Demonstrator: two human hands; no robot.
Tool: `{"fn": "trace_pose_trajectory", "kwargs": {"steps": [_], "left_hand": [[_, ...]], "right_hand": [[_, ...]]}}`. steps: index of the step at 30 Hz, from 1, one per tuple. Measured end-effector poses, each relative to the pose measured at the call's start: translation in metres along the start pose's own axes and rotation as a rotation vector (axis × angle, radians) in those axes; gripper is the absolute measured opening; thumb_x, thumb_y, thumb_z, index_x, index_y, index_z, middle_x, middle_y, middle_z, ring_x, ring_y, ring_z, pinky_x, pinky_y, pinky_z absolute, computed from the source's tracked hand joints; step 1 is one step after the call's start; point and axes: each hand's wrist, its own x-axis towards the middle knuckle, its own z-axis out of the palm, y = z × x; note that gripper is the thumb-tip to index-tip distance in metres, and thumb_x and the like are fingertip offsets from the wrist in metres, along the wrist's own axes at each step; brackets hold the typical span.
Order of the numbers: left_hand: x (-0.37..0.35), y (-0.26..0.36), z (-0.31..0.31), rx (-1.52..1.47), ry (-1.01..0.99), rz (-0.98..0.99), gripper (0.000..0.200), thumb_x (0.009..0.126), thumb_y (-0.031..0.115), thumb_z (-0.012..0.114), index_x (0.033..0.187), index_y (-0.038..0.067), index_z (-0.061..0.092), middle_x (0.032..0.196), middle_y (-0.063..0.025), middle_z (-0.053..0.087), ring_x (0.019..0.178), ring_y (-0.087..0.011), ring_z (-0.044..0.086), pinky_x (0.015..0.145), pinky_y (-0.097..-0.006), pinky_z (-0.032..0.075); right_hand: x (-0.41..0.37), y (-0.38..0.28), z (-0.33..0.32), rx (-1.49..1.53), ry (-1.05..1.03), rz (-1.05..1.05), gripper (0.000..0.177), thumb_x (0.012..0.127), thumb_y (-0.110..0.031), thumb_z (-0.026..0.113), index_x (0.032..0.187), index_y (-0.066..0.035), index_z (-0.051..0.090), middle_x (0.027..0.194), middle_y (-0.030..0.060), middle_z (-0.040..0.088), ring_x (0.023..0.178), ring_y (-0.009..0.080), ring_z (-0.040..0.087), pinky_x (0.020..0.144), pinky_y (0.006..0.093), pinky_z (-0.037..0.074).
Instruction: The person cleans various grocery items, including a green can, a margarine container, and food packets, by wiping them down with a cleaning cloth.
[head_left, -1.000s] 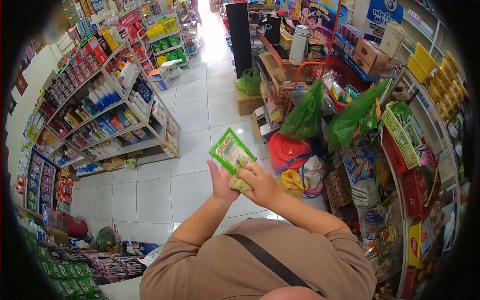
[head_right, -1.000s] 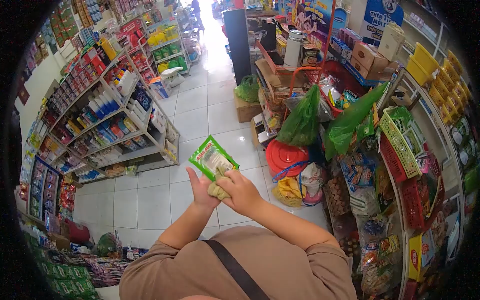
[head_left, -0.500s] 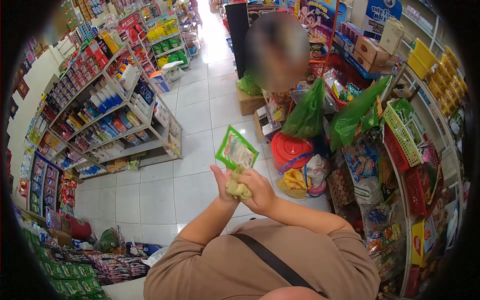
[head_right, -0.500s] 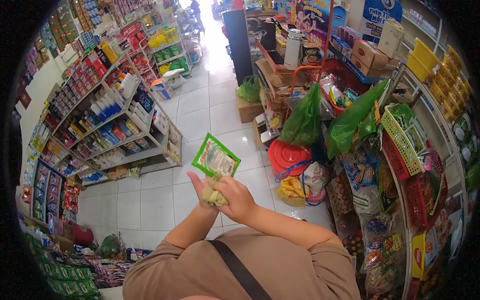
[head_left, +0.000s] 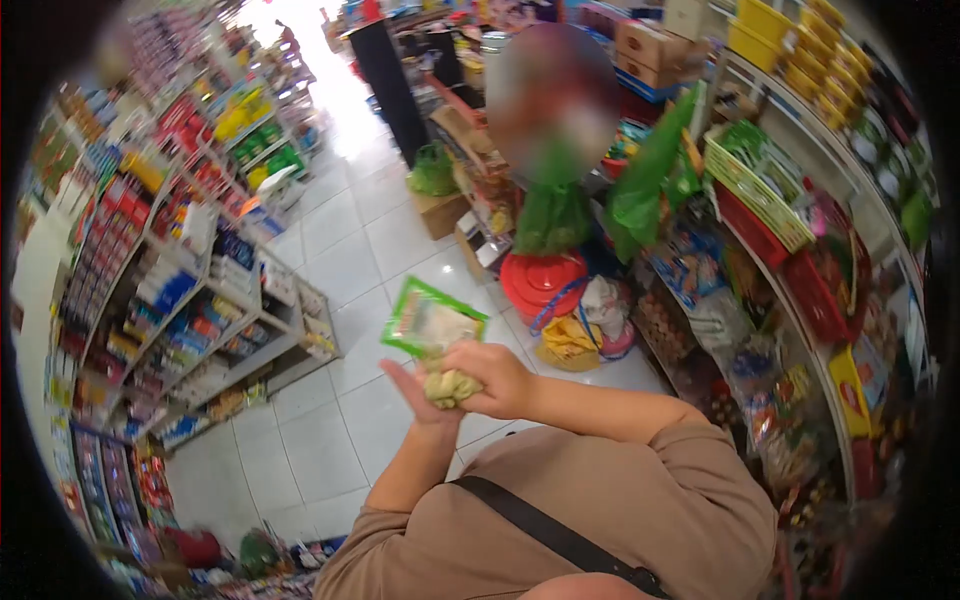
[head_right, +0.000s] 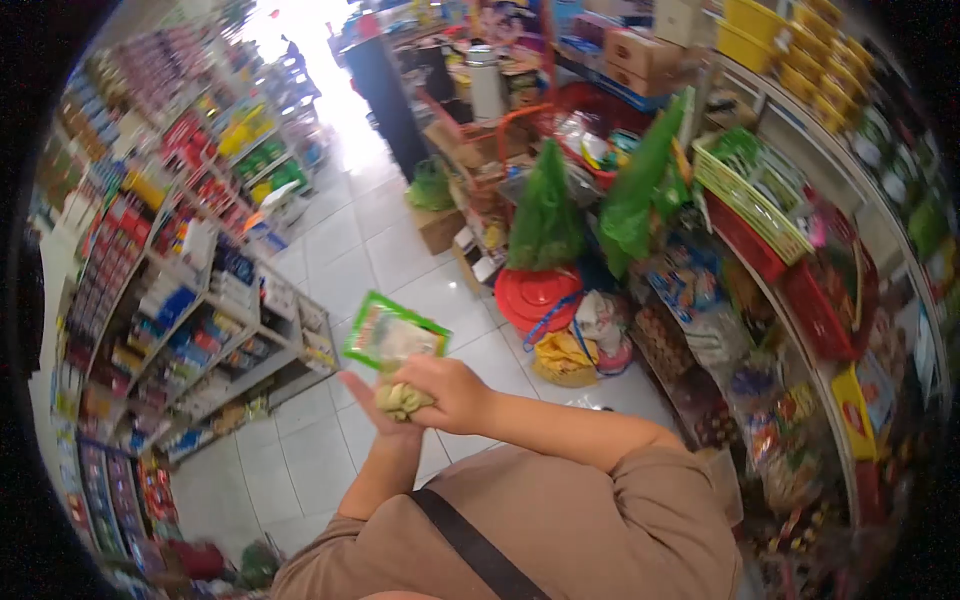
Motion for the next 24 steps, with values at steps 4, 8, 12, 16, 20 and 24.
{"fn": "trace_pose_trajectory", "kwargs": {"steps": [4, 8, 12, 16, 20, 24], "left_hand": [[0.016, 0.004, 0.044, -0.04, -0.149, 0.125, 0.097, 0.077, 0.077, 0.033, 0.14, 0.003, 0.021, 0.142, -0.0115, 0.029, 0.13, -0.0251, 0.03, 0.108, -0.0398, 0.022], [0.007, -0.038, 0.069, 0.237, -0.214, 0.044, 0.102, 0.074, 0.079, 0.032, 0.143, 0.008, 0.01, 0.147, -0.0079, 0.016, 0.135, -0.0232, 0.017, 0.11, -0.0412, 0.013], [0.027, -0.055, 0.074, 0.059, -0.158, -0.102, 0.096, 0.075, 0.078, 0.032, 0.141, 0.009, 0.02, 0.144, -0.0072, 0.025, 0.132, -0.0241, 0.025, 0.109, -0.042, 0.018], [0.058, -0.061, 0.083, 0.073, -0.295, -0.079, 0.096, 0.076, 0.078, 0.03, 0.138, 0.006, 0.025, 0.141, -0.0098, 0.032, 0.13, -0.0252, 0.03, 0.108, -0.0415, 0.021], [0.069, -0.11, 0.127, 0.107, -0.287, -0.066, 0.091, 0.079, 0.071, 0.039, 0.14, 0.008, 0.02, 0.143, -0.0088, 0.027, 0.131, -0.0251, 0.028, 0.109, -0.0413, 0.02], [0.076, -0.172, 0.155, 0.085, -0.359, -0.211, 0.066, 0.093, 0.054, 0.027, 0.142, 0.011, 0.015, 0.146, -0.0053, 0.022, 0.133, -0.0224, 0.024, 0.109, -0.0412, 0.018]], "right_hand": [[0.0, 0.012, -0.013, -0.116, 0.179, 0.046, 0.037, 0.064, -0.014, 0.063, 0.099, -0.005, 0.054, 0.089, 0.0152, 0.056, 0.081, 0.0356, 0.055, 0.067, 0.0399, 0.046], [0.008, 0.011, -0.058, -0.24, 0.315, 0.21, 0.037, 0.065, -0.015, 0.062, 0.1, -0.009, 0.054, 0.093, 0.0132, 0.055, 0.083, 0.0354, 0.055, 0.067, 0.0413, 0.046], [-0.018, 0.021, -0.074, -0.382, 0.25, 0.121, 0.038, 0.065, -0.02, 0.065, 0.101, -0.011, 0.054, 0.095, 0.0108, 0.055, 0.083, 0.0335, 0.057, 0.067, 0.0414, 0.047], [-0.042, 0.024, -0.108, -0.297, 0.116, 0.104, 0.043, 0.061, -0.024, 0.069, 0.099, -0.009, 0.055, 0.094, 0.0128, 0.054, 0.083, 0.0332, 0.057, 0.067, 0.0418, 0.047], [-0.044, 0.039, -0.164, -0.404, 0.37, 0.187, 0.043, 0.06, -0.023, 0.069, 0.098, -0.007, 0.055, 0.094, 0.0131, 0.054, 0.085, 0.0334, 0.056, 0.068, 0.0411, 0.047], [-0.066, 0.048, -0.219, -0.451, 0.449, 0.196, 0.046, 0.064, -0.022, 0.07, 0.103, -0.007, 0.052, 0.1, 0.0141, 0.052, 0.087, 0.0347, 0.056, 0.07, 0.0412, 0.046]]}}
